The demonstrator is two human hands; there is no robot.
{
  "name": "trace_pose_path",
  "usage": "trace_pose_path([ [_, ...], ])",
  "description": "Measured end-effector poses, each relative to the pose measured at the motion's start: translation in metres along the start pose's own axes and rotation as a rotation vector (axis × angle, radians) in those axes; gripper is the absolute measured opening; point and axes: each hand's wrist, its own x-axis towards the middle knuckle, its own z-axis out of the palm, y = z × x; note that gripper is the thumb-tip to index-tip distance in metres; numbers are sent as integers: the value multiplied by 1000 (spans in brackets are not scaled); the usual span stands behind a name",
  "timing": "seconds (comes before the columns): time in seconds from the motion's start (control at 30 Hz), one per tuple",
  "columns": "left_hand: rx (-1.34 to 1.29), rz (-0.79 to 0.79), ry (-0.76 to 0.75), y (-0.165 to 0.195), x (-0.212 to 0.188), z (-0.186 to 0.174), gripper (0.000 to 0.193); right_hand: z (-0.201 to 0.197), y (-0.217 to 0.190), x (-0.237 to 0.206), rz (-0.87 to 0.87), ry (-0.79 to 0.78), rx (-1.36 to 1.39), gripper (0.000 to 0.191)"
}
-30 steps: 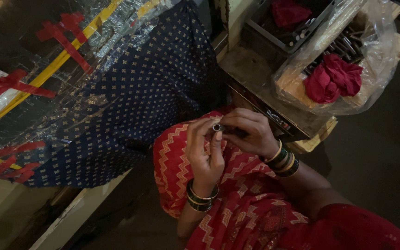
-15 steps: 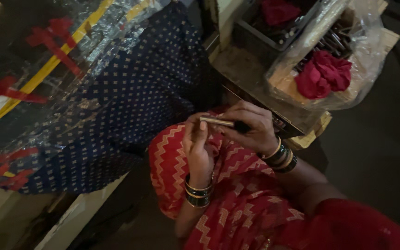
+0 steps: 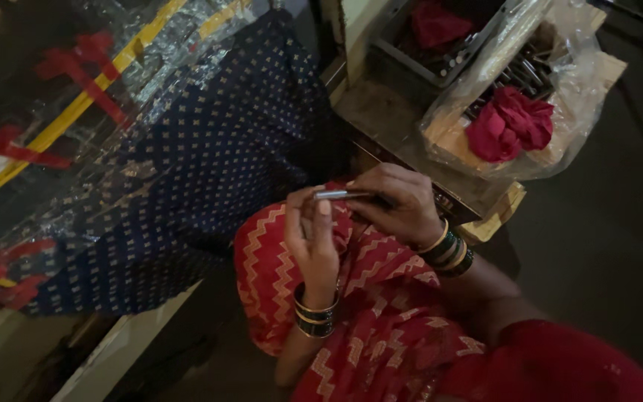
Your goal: The person repeatedly picks up small cylindrical metal parts, wipes them with a red cloth, and places them into a container. The person also uses a metal rod to clean or adjust the interior of a machine before continuing to wipe the parts.
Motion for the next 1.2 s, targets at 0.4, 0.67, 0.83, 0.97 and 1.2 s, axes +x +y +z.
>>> trace_pose_path([
  [0.4,547,446,9,27,-4,4,24,7,5,2,-96,-99,100,26],
  [0.67,564,488,32,31,1,2,26,14,16,-3,-39,-258,341,28],
  [0.83,546,467,51,24,0,1,24,19,21,-6,-37,-294,420,30],
  [0.97,627,509,60,13,-4,-1,22,20,22,-9,-31,-292,403,31],
  [1.2,732,587,78,5,-6,1,24,22,22,-13,103,-167,393,21],
])
